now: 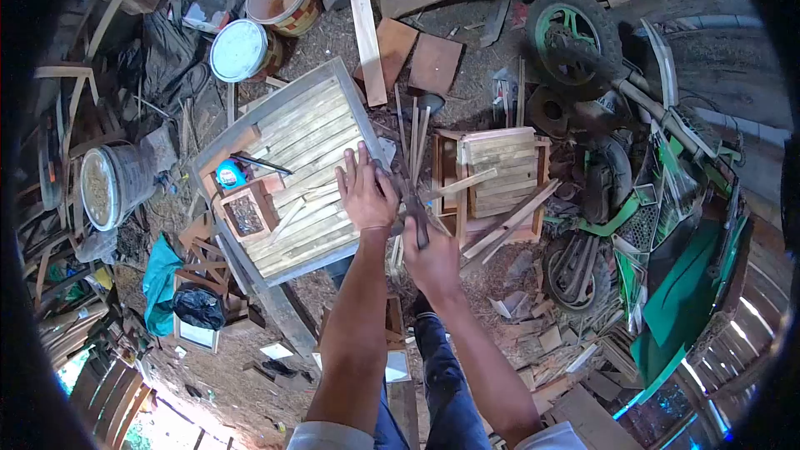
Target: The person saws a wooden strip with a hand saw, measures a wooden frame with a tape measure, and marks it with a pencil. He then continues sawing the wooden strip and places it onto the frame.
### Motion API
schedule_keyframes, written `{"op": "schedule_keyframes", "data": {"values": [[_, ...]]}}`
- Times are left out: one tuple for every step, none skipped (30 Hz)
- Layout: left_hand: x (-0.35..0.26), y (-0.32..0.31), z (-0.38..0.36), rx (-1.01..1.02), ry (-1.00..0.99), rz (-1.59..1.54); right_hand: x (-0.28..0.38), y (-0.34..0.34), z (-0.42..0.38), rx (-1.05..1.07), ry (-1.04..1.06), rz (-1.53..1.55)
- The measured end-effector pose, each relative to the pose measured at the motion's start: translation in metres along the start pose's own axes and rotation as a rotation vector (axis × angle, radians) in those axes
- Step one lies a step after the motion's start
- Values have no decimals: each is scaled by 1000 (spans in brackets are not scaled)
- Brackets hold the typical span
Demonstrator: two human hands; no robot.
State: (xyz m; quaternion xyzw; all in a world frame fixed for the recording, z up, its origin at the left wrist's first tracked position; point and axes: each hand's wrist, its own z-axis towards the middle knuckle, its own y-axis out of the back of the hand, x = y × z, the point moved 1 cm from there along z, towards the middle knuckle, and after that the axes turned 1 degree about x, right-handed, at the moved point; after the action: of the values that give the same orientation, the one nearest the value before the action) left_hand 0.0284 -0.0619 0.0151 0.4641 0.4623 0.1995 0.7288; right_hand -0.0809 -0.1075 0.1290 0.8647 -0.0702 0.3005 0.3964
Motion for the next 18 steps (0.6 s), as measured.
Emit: {"op": "schedule_keyframes", "data": {"values": [[0,2,-1,1,3,-8,-18,-5,-9,2,29,90],[0,1,-1,4,6,-7,-38,-8,-18,1,55,184],[-1,1,-1,6,3,-12,-57,-12,-23,2,80,281],[-2,1,1,0,1,-12,-74,-18,-22,-4,150,287],[-1,3,1,-1,-3,-11,-91,-25,-23,-11,217,296],[-1,3,2,0,-10,-3,-107,-30,-20,-24,286,303],[-1,2,3,-2,-19,5,-119,-36,-13,-36,368,298],[0,2,2,-1,-28,17,-131,-43,-7,-45,447,295],[0,2,1,5,-35,28,-140,-51,-2,-54,521,292],[-1,2,0,-15,-34,12,-142,-65,4,-165,560,443],[-2,2,1,-7,-30,19,-148,-69,-1,-109,417,559],[-1,1,1,1,-27,25,-157,-74,-11,-52,272,671],[0,1,0,10,-25,34,-146,-70,-16,7,122,781],[0,0,0,1,-22,33,-139,-60,-26,53,-14,877],[0,-1,0,-9,-21,32,-123,-42,-35,62,-40,747],[0,-1,0,-14,-20,29,-110,-23,-45,70,-69,616],[0,-1,-1,-20,-20,23,-98,-3,-56,75,-96,484],[0,0,-1,-11,-17,36,-84,19,-68,112,-89,375]]}}
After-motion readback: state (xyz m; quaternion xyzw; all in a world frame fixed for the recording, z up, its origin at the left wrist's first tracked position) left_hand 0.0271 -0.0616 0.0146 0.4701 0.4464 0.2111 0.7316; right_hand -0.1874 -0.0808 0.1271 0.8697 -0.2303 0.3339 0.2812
